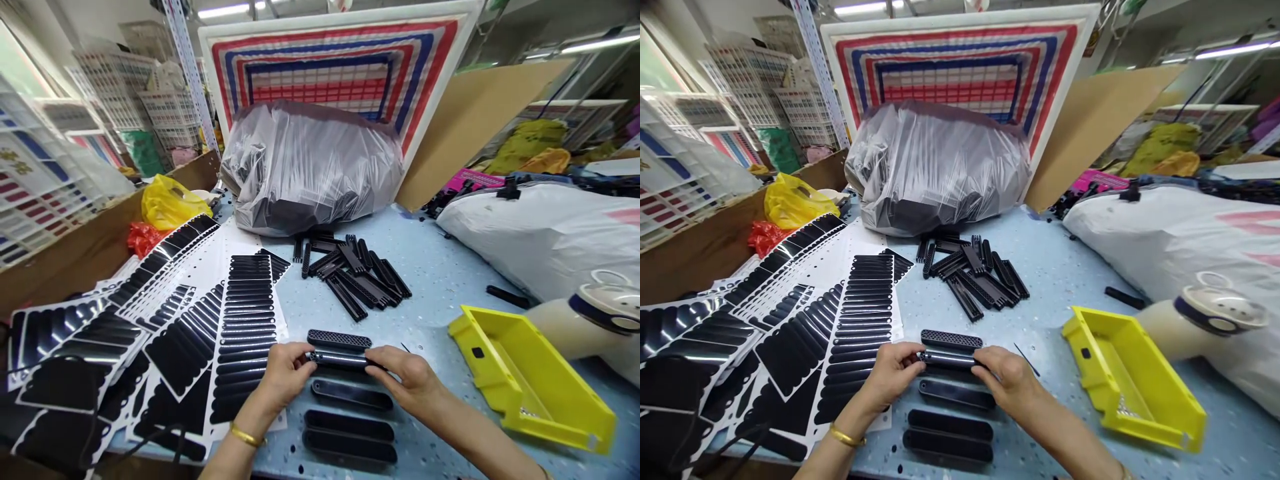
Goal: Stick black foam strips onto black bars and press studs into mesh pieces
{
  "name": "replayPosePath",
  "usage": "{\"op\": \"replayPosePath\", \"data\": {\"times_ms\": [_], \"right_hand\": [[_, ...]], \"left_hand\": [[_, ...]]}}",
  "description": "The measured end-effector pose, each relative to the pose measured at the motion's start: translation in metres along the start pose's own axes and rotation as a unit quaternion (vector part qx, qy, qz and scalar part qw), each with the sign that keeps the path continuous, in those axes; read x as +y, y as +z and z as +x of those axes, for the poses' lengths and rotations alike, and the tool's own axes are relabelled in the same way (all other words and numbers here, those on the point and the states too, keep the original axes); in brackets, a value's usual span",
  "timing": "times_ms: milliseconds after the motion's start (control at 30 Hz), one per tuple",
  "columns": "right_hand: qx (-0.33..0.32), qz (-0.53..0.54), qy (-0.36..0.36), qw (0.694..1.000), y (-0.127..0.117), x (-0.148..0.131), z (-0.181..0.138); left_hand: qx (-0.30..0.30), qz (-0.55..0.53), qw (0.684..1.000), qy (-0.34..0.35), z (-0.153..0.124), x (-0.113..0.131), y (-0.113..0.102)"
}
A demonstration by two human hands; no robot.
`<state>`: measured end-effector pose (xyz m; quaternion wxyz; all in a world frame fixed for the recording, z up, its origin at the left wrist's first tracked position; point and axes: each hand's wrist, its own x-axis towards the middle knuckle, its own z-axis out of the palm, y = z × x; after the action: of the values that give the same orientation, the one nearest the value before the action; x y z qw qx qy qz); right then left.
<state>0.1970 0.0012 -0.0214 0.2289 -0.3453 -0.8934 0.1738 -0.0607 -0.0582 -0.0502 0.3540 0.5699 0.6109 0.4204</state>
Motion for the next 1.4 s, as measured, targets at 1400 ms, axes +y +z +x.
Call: {"op": "replayPosePath", "data": {"times_ms": [1400], "right_hand": [[-0.057,-0.006,0.003,0.998,0.015,-0.009,0.008]], "left_hand": [[-0.019,-0.061,0.997,-0.048,-0.001,0.000,-0.005]]}}
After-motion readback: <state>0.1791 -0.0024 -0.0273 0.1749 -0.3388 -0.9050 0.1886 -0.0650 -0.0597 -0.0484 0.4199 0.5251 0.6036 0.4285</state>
